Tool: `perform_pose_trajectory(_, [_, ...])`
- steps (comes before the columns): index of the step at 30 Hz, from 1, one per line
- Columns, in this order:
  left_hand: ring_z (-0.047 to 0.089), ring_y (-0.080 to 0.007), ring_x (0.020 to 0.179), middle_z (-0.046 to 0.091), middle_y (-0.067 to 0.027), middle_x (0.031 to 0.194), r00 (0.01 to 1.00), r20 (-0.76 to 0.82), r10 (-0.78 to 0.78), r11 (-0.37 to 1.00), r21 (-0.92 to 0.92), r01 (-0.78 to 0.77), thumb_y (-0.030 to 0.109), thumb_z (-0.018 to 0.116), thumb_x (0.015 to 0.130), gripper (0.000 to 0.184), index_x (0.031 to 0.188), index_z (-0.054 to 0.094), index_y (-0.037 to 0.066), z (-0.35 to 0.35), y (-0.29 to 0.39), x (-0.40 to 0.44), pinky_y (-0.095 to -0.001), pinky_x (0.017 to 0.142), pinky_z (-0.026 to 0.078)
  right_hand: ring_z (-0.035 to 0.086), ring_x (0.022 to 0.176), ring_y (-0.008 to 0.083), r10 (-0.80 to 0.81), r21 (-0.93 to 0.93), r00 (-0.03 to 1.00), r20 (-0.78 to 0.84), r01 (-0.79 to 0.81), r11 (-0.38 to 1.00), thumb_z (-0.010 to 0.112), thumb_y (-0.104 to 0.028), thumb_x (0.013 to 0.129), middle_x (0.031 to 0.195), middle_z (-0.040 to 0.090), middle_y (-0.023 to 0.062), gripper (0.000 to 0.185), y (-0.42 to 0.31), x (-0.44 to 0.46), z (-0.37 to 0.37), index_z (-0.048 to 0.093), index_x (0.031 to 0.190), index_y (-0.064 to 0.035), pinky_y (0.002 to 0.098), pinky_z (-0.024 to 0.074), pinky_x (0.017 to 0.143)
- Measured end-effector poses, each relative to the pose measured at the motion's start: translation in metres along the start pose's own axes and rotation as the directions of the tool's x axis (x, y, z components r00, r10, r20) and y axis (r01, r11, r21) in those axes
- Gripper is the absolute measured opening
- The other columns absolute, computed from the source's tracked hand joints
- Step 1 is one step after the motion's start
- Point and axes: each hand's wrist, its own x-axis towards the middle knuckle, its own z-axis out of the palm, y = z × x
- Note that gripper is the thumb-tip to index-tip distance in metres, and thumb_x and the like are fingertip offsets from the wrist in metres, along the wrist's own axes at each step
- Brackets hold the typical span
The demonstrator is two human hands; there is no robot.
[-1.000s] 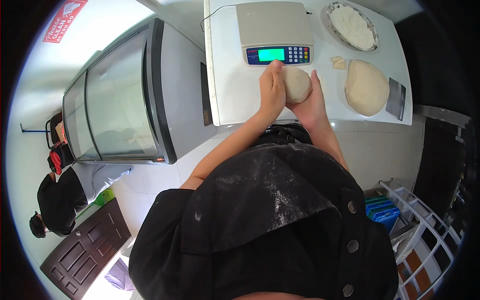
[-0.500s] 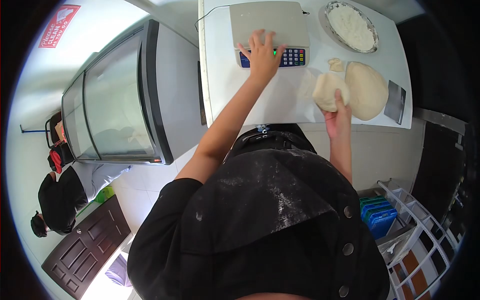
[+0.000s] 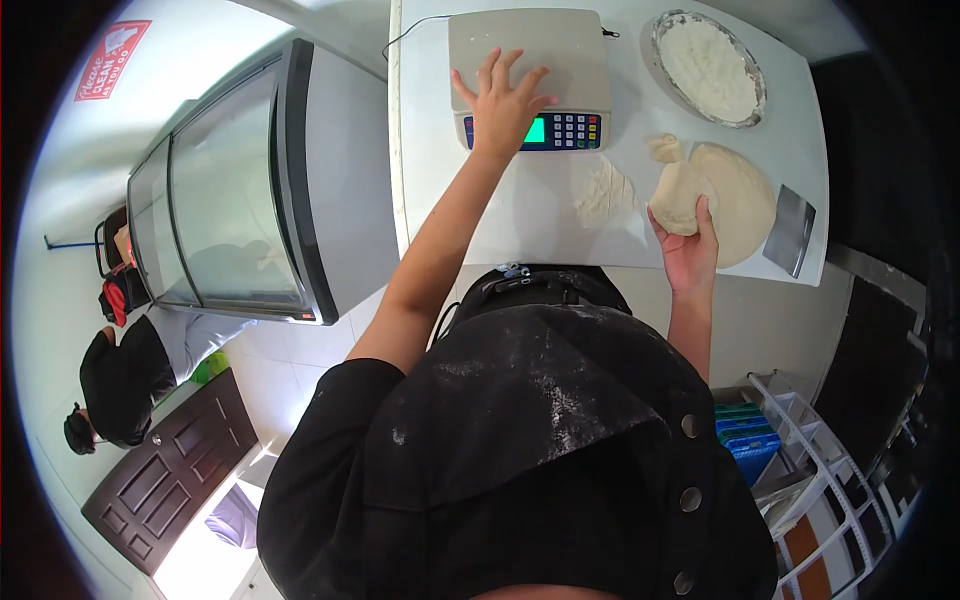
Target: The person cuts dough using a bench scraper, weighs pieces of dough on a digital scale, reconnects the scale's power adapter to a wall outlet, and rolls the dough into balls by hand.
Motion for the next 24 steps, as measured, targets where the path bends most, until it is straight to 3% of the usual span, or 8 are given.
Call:
perform_pose_trajectory(5, [0.038, -0.0233, 0.120, 0.047, 0.0041, 0.121, 0.995, 0.033, 0.090, 0.995, -0.037, -0.089, 0.041, 0.068, 0.069, 0.031, 0.098, 0.064, 0.030, -0.011, -0.003, -0.005, -0.0655, 0.100, 0.013, 0.057, 0.100, 0.0224, 0.063, 0.031, 0.998, 0.010, -0.063, 0.998, 0.053, -0.028, 0.091, 0.117, 0.054, 0.0153, 0.048, -0.008, 0.015, -0.001, 0.040, 0.125, 0.0025, 0.0369, 0.0496, 0.087])
perform_pose_trajectory(11, [0.038, -0.0221, 0.117, 0.050, 0.0054, 0.118, 0.997, -0.034, 0.069, 0.998, 0.017, -0.068, 0.043, 0.068, 0.072, 0.027, 0.094, 0.067, 0.027, 0.002, -0.007, -0.009, -0.0612, 0.101, 0.013, 0.057, 0.101, 0.0218, 0.072, 0.001, 0.996, 0.043, -0.072, 0.997, 0.053, -0.029, 0.091, 0.117, 0.053, 0.0149, 0.048, -0.018, 0.023, -0.008, 0.041, 0.125, 0.0022, 0.0373, 0.0491, 0.087])
perform_pose_trajectory(16, [0.041, -0.0207, 0.109, 0.052, 0.0046, 0.114, 0.999, -0.047, 0.001, 0.994, 0.108, 0.004, 0.034, 0.069, 0.075, 0.023, 0.096, 0.067, 0.025, -0.005, -0.011, 0.012, -0.0528, 0.098, 0.022, 0.057, 0.101, 0.0216, 0.075, -0.003, 0.994, 0.075, -0.075, 0.997, 0.053, -0.033, 0.090, 0.118, 0.052, 0.0148, 0.051, -0.027, 0.026, -0.011, 0.040, 0.125, 0.0016, 0.0380, 0.0487, 0.088])
perform_pose_trajectory(20, [0.046, -0.0206, 0.099, 0.054, 0.0010, 0.111, 0.986, -0.049, -0.157, 0.973, -0.179, 0.146, 0.021, 0.065, 0.081, 0.018, 0.098, 0.066, 0.019, -0.026, 0.028, 0.015, -0.0397, 0.090, 0.033, 0.057, 0.101, 0.0214, 0.139, 0.194, 0.985, 0.100, -0.156, 0.969, 0.054, -0.038, 0.088, 0.113, 0.055, 0.0134, 0.055, -0.034, 0.028, 0.001, 0.042, 0.124, 0.0012, 0.0366, 0.0477, 0.088])
perform_pose_trajectory(22, [0.048, -0.0222, 0.090, 0.055, -0.0051, 0.096, 0.961, 0.166, -0.222, 0.761, -0.587, 0.278, 0.013, 0.062, 0.077, 0.022, 0.098, 0.063, 0.012, -0.048, 0.067, 0.012, -0.0340, 0.082, 0.037, 0.057, 0.098, 0.0209, 0.139, 0.155, 0.990, 0.025, -0.141, 0.978, 0.053, -0.040, 0.088, 0.110, 0.056, 0.0131, 0.053, -0.024, 0.038, 0.005, 0.044, 0.121, 0.0008, 0.0346, 0.0481, 0.085])
perform_pose_trajectory(23, [0.051, -0.0234, 0.084, 0.056, -0.0079, 0.091, 0.968, 0.182, -0.173, 0.746, -0.617, 0.249, 0.014, 0.060, 0.080, 0.021, 0.100, 0.061, 0.008, -0.053, 0.086, 0.011, -0.0306, 0.076, 0.040, 0.058, 0.095, 0.0205, 0.136, 0.112, 0.989, -0.053, -0.129, 0.985, 0.053, -0.041, 0.088, 0.108, 0.057, 0.0128, 0.051, -0.017, 0.046, 0.007, 0.047, 0.117, 0.0005, 0.0326, 0.0485, 0.081])
perform_pose_trajectory(24, [0.052, -0.0226, 0.083, 0.056, -0.0091, 0.093, 0.912, 0.332, -0.241, 0.572, -0.711, 0.410, 0.016, 0.057, 0.083, 0.021, 0.101, 0.060, 0.006, -0.059, 0.105, 0.008, -0.0306, 0.074, 0.040, 0.059, 0.091, 0.0200, 0.128, 0.065, 0.983, -0.130, -0.120, 0.991, 0.052, -0.042, 0.087, 0.105, 0.059, 0.0125, 0.050, -0.010, 0.053, 0.008, 0.049, 0.114, 0.0001, 0.0306, 0.0489, 0.078])
